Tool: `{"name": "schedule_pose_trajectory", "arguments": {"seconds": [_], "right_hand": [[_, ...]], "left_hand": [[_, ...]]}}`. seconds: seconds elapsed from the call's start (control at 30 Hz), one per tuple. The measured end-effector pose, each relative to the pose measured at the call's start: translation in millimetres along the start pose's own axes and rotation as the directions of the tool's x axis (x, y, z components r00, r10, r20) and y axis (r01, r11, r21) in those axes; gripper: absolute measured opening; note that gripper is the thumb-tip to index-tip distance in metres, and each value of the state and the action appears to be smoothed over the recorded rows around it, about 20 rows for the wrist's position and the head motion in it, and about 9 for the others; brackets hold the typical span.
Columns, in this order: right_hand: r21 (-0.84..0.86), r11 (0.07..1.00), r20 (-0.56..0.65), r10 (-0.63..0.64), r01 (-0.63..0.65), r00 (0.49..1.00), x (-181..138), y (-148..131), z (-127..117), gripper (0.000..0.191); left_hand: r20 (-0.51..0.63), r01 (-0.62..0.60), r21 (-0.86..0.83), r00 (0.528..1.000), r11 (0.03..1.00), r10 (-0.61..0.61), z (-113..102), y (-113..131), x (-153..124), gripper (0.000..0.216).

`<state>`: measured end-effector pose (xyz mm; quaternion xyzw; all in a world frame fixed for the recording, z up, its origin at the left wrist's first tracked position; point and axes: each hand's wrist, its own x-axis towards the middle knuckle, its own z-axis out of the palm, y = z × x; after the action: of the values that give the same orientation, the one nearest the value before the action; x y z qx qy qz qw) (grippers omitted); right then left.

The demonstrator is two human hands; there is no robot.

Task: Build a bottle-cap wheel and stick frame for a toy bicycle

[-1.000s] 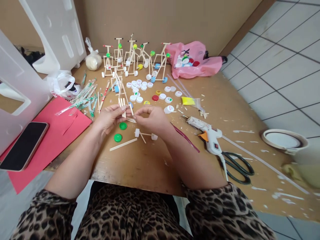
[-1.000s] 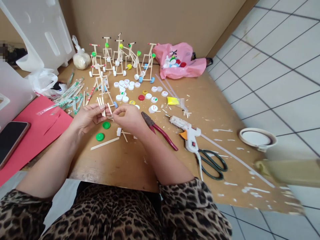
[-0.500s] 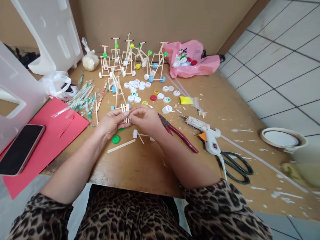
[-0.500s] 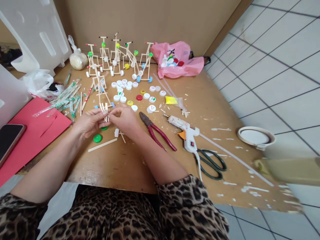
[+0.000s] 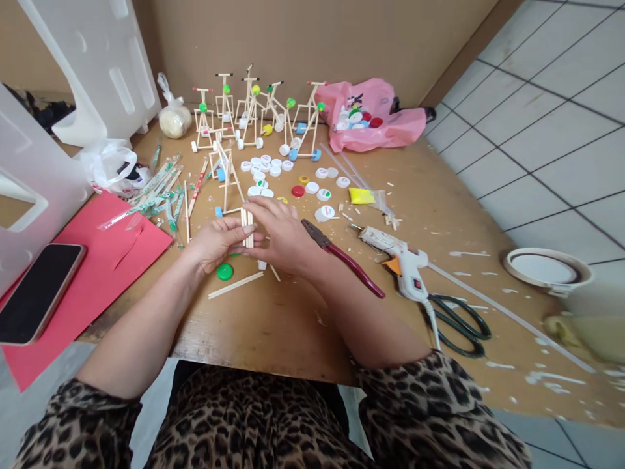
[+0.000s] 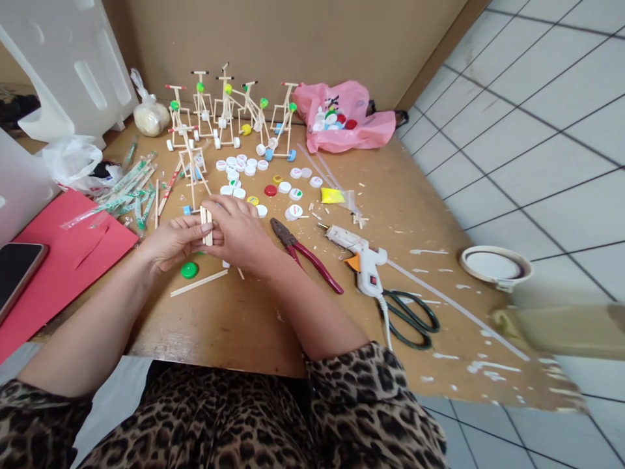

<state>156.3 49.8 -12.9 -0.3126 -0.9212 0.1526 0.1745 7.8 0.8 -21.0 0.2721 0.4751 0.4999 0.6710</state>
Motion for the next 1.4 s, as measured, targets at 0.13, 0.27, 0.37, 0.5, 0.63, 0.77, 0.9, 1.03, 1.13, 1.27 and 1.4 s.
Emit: {"name": "schedule_pose_trajectory", "arguments": {"seconds": [0.13, 0.27, 0.37, 0.5, 0.63, 0.77, 0.9, 1.03, 1.13, 1.27, 1.4], "right_hand": [[0.089, 0.994, -0.016, -0.06, 0.062, 0.998, 0, 7, 3, 0.07], [0.178, 0.978, -0.011, -0.111, 0.111, 0.994, 1, 10, 4, 0.068], [0.231, 0.965, -0.026, -0.118, 0.121, 0.993, 1, 10, 5, 0.066], [0.266, 0.957, -0.027, -0.114, 0.117, 0.993, 0, 6, 3, 0.064], [0.262, 0.96, -0.039, -0.094, 0.101, 0.995, -1, 1, 0, 0.054], [0.248, 0.964, -0.084, -0.081, 0.1, 0.993, -1, 2, 2, 0.053], [0.252, 0.962, -0.095, -0.085, 0.107, 0.992, 0, 7, 8, 0.061], [0.412, 0.909, -0.066, -0.047, 0.07, 0.997, -1, 13, 1, 0.083], [0.587, 0.809, -0.095, 0.092, -0.019, 0.991, -2, 17, -8, 0.058], [0.755, 0.637, -0.059, 0.299, -0.153, 0.952, 2, 14, -9, 0.028], [0.845, 0.507, -0.018, 0.342, -0.168, 0.94, 7, 2, 0, 0.022]], "left_hand": [[0.064, 0.031, 0.015, 0.997, 0.999, -0.032, -4, 1, -1, 0.019], [0.116, 0.052, 0.036, 0.992, 0.998, -0.056, -8, 2, 0, 0.018], [0.136, 0.049, 0.039, 0.989, 0.998, -0.054, -9, 2, 0, 0.016], [0.167, 0.051, 0.038, 0.984, 0.998, -0.057, -10, 2, 1, 0.015], [0.184, 0.053, 0.039, 0.981, 0.998, -0.059, -10, 1, 2, 0.016], [0.176, 0.028, 0.031, 0.984, 0.999, -0.033, -8, 0, 2, 0.021], [0.145, -0.017, 0.034, 0.989, 0.999, 0.012, -8, -1, 3, 0.03], [0.106, -0.081, 0.07, 0.992, 0.994, 0.073, -9, 0, 3, 0.034], [0.069, -0.134, 0.152, 0.99, 0.979, 0.125, -8, 2, 1, 0.033], [0.075, -0.149, 0.24, 0.988, 0.959, 0.134, -6, 5, -3, 0.033], [0.107, -0.177, 0.318, 0.983, 0.931, 0.15, -6, 8, -6, 0.032]]}}
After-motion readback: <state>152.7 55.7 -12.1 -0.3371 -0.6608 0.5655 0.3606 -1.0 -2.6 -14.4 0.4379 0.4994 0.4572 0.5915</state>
